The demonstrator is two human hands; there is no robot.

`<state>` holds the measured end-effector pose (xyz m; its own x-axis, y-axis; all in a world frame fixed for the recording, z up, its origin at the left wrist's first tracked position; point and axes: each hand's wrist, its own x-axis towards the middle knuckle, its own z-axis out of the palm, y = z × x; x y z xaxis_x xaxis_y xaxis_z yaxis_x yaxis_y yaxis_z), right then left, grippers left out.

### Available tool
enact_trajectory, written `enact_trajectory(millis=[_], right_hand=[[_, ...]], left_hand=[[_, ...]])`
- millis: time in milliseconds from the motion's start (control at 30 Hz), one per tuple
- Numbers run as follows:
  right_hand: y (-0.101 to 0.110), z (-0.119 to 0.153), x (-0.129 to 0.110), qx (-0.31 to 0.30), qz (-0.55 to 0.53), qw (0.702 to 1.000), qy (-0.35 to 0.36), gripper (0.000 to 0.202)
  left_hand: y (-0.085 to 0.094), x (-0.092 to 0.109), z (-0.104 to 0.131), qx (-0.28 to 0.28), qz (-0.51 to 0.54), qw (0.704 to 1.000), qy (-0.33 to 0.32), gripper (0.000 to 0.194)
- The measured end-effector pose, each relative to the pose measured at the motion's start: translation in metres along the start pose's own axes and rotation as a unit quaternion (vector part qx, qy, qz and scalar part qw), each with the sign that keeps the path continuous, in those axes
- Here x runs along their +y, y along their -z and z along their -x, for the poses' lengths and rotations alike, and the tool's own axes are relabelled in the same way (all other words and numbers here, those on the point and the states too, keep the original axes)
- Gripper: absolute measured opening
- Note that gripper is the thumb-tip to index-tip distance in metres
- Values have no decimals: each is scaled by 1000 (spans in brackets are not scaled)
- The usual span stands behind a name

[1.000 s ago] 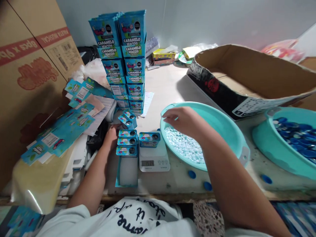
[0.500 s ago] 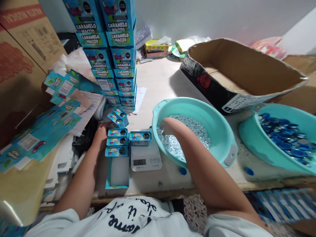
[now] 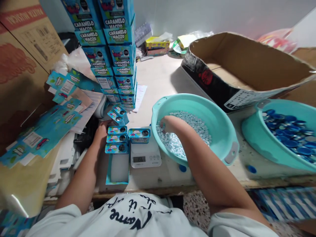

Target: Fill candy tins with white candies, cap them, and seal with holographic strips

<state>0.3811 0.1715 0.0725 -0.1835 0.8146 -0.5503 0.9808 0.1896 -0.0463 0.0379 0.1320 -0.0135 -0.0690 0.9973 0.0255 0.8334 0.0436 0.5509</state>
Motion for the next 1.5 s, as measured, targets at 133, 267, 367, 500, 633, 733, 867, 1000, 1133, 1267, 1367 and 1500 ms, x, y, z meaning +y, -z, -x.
enact_trajectory(millis=[133,267,367,500,633,733,867,1000,1133,1267,1367,1500], right_hand=[[9,7,-4,24,10,999,-20,44],[17,17,-16,40,11,999,-13,49],[21,42,-26,72,11,997,5,34],[14,86,-45,217,-49,973,57,35],[-6,90,-71,247,-106,948,167,51],[-15,77,-75,235,-167,940,181,34],[-14,74,-49,356,-395,829,173,32],[-15,76,-19,418,-522,740,66,40],[-19,71,-8,399,-626,670,12,52],[-20,69,-8,381,-681,625,6,57],[-22,70,-13,374,-706,601,-11,57],[-27,71,-19,326,-737,593,9,54]], left_hand=[[-1,0,0,-2,6,1000,0,58],[-2,2,0,-1,9,1000,7,54],[-2,3,0,-3,12,1000,9,55],[0,2,0,-19,18,1000,7,53],[0,3,-2,-18,14,1000,6,52],[-1,5,-3,-13,7,1000,1,50],[-3,2,-6,-17,7,1000,-6,47],[-4,-4,-9,-31,20,999,-11,51],[-5,-6,-9,-31,24,999,-9,53],[-6,-7,-9,-24,20,999,-13,53],[-6,-7,-9,-23,18,999,-15,53],[-6,-8,-10,-27,18,999,-17,51]])
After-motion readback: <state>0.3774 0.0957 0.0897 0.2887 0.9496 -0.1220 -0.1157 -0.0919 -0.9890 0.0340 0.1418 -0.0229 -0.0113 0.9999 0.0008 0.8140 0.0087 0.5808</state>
